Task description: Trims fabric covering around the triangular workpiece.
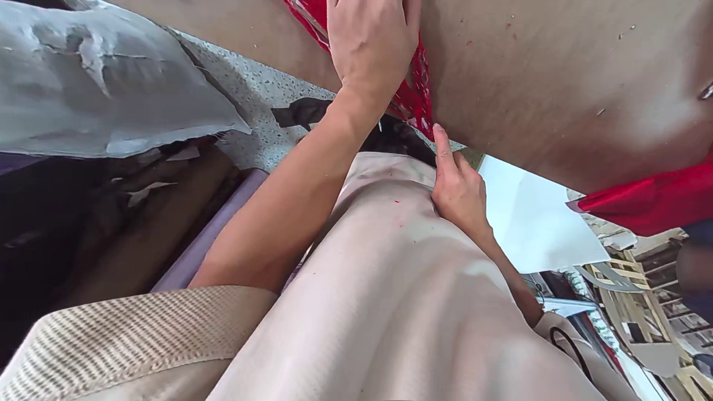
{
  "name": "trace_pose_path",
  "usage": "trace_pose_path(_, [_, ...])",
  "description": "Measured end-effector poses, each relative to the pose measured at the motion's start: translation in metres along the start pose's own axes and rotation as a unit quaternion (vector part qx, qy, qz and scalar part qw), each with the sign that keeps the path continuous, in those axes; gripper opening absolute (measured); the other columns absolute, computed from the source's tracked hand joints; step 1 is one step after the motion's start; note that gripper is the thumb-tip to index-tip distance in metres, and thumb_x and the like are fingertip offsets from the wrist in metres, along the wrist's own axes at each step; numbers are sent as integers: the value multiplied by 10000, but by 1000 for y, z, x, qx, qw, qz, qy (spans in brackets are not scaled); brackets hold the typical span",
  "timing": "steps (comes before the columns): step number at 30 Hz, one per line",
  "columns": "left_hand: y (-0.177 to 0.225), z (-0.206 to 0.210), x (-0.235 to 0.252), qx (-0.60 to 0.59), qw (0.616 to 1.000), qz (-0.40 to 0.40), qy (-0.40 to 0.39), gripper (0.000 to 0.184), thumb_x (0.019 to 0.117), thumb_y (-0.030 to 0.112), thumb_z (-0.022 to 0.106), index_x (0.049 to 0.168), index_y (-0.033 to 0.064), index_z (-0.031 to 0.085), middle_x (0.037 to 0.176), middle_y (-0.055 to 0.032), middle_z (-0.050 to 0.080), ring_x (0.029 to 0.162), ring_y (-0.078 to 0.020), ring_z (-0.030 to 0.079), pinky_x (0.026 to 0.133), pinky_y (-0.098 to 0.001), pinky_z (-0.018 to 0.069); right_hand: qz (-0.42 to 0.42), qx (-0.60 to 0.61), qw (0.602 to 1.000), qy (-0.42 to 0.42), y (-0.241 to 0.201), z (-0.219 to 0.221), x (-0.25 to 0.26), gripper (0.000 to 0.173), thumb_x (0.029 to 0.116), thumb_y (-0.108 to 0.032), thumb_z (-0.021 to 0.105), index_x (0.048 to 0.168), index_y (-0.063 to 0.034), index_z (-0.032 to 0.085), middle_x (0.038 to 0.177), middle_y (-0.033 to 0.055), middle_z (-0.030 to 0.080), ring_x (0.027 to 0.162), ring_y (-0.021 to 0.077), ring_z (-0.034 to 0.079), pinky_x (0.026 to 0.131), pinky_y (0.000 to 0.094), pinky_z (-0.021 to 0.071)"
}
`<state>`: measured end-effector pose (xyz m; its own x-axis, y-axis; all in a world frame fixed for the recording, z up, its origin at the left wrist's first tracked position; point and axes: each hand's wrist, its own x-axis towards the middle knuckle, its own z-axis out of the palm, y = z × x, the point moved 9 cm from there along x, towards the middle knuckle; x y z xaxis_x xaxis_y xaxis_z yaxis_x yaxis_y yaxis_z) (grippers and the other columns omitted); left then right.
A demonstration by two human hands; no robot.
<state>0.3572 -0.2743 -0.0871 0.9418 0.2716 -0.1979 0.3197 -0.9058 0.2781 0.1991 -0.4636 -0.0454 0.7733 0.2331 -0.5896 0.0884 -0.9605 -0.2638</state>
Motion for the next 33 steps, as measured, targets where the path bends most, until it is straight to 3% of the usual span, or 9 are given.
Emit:
trace_pose_path(4, [1,-2,0,-7,997,39,59,372,1013,385,498,898,135,749,904,-41,750,967,-247,701,926,-461,483,1,35,999,0,10,-5,-15,549,1063,-198,410,1603,-289,388,848,133,670,629,281,644,552,444,531])
trace_pose_path(6, [0,-2,3,-10,996,47,72,382,1034,378,468,941,140,752,974,-32,753,1033,-237,681,967,-445,459,-10,56,997,48,10,-18,-17,498,1075,-211,432,1569,-266,458,830,125,685,628,259,645,563,419,539])
trace_pose_path(10, [1,-3,-1,-22,995,50,79,356,1021,361,500,933,130,756,924,-41,754,983,-246,698,930,-455,484,-44,88,988,120,-6,-30,-2,518,1057,-183,508,1570,-239,458,811,106,666,581,222,610,520,380,519])
trace_pose_path(14, [1,-6,0,-20,995,51,87,360,1024,362,496,923,132,753,950,-36,749,1000,-229,687,959,-442,471,-37,80,991,104,-13,-19,16,534,1065,-182,481,1591,-248,418,854,113,670,609,238,629,526,404,529])
trace_pose_path(33, [0,-7,-2,-28,992,57,113,348,1015,355,514,866,136,741,882,-22,739,936,-216,689,897,-425,478,-18,65,994,87,-16,-20,21,541,1066,-190,478,1597,-260,405,858,116,671,614,242,635,528,408,532])
